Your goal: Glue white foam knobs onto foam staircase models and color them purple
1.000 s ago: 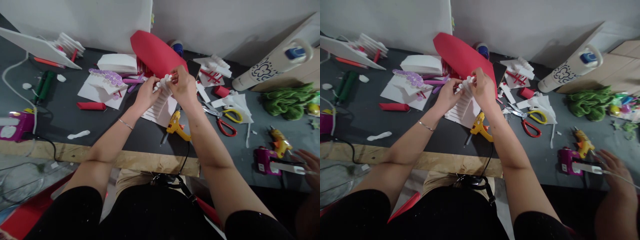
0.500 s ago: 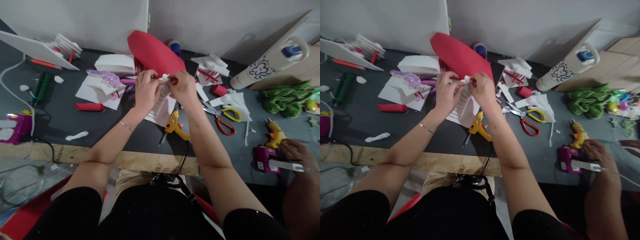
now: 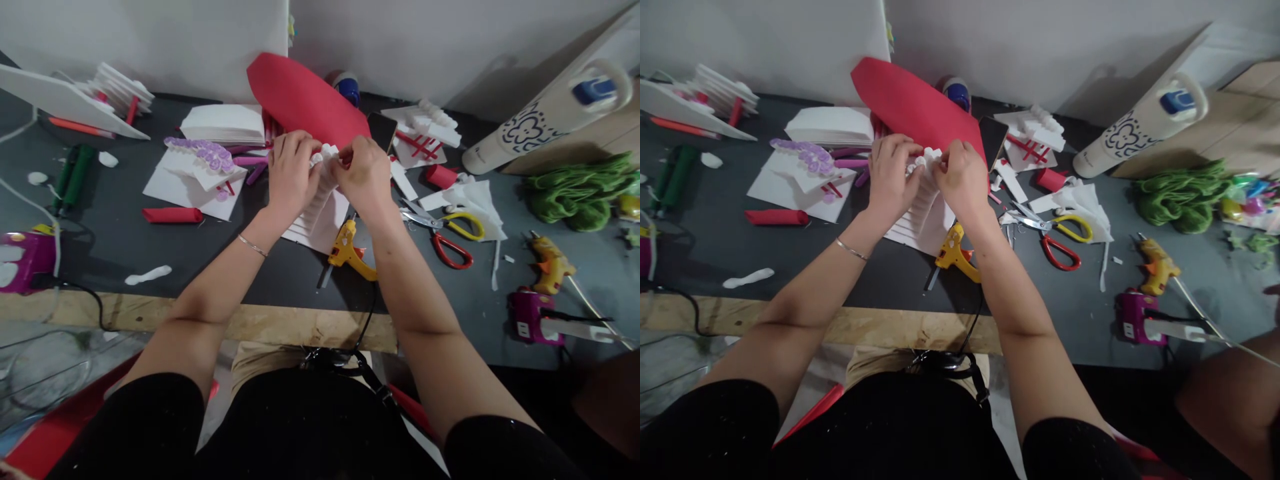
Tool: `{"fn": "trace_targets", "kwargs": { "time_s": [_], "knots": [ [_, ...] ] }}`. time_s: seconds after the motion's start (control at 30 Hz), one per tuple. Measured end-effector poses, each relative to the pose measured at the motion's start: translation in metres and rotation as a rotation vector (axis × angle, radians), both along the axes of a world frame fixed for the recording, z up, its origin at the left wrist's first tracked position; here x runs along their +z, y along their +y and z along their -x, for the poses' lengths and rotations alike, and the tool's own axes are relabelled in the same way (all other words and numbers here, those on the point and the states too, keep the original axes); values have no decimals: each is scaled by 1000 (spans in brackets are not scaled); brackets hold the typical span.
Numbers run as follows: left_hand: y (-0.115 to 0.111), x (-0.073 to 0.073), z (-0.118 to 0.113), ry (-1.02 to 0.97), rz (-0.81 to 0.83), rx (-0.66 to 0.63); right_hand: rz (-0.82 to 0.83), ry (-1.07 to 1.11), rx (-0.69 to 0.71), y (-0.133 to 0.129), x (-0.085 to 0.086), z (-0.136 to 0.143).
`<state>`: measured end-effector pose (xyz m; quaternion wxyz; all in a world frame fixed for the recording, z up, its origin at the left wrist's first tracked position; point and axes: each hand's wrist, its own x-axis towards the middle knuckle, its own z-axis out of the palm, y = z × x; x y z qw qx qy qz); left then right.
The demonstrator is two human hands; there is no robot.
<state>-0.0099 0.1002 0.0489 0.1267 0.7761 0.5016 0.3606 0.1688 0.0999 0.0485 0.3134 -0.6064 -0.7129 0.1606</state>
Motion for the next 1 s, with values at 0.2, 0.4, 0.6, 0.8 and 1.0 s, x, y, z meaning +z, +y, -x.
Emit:
{"fn": "trace_targets", "kwargs": {
  "time_s": [0.2, 0.4, 0.6, 0.8, 1.0],
  "knots": [
    [4, -7, 1, 6, 32, -17, -79, -101, -100, 0, -3, 1],
    [5, -8, 0, -16, 43, -34, -123, -147, -68, 2, -10, 6],
    [5, -6, -2, -28, 70, -48, -147, -97, -21, 4, -13, 7],
    [11, -14, 0, -61, 44, -89, -138, -75, 13, 4, -10, 3],
    [16, -27, 2, -151, 37, -129, -107, -52, 3, 2, -8, 4]
  ]
}}
